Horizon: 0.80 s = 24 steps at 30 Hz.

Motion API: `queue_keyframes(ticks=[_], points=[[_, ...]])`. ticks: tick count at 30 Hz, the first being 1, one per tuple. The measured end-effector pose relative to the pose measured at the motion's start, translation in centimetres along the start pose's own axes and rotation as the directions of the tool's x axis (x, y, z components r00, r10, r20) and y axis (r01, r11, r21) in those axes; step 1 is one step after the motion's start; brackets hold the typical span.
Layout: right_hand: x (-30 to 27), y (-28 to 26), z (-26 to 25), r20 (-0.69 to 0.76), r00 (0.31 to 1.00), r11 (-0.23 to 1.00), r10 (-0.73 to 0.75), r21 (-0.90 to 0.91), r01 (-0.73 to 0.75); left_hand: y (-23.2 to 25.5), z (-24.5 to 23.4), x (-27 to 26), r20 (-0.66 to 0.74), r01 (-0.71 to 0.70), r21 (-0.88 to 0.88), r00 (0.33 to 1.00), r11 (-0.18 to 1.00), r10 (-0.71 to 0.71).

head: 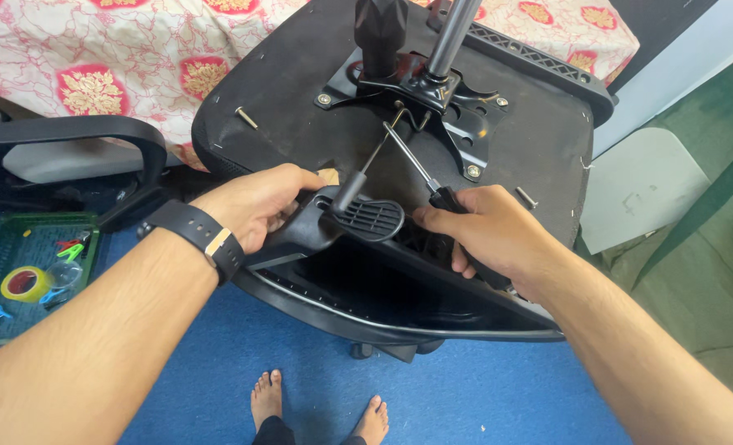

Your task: The person uses a screwdriver to remove screws from the underside of an office chair seat. They loosen and remove multiple screws, then detach the armrest from the chair base.

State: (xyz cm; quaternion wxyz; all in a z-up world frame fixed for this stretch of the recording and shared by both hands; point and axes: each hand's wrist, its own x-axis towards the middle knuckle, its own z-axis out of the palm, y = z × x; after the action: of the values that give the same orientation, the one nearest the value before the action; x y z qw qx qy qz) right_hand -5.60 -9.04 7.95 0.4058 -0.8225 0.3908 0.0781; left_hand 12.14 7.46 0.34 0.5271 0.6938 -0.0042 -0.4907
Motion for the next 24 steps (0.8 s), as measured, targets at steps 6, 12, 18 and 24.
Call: queue_keyframes(ticks=[6,12,18,24], points=[[0.5,0.7,-0.9,0.051,0.999,0.991,0.009,0.132,-0.016,-1.0,-0.5,1.6,-0.020,-0.090,-0.151,0.996,0.984,0.087],[2.2,2.0,-2.4,-0.067,0.997,0.934,0.032,-0.354,-0.054,-1.7,-0.9,1.7,-0.002,-0.083,-0.218,0.996,0.972,0.084],[3.6,2.0,-0.3,-0.208,0.873,0.763,-0.441,-0.599,0.243,-1.6,-0.9,1.3,-0.046,-0.108,-0.226,0.994,0.968,0.100],[2.5,0.6,2.7,-0.242,0.617,0.615,-0.749,-0.600,0.511,-2.0,-0.8,2.5,-0.047,-0.122,-0.240,0.992,0.963,0.114]])
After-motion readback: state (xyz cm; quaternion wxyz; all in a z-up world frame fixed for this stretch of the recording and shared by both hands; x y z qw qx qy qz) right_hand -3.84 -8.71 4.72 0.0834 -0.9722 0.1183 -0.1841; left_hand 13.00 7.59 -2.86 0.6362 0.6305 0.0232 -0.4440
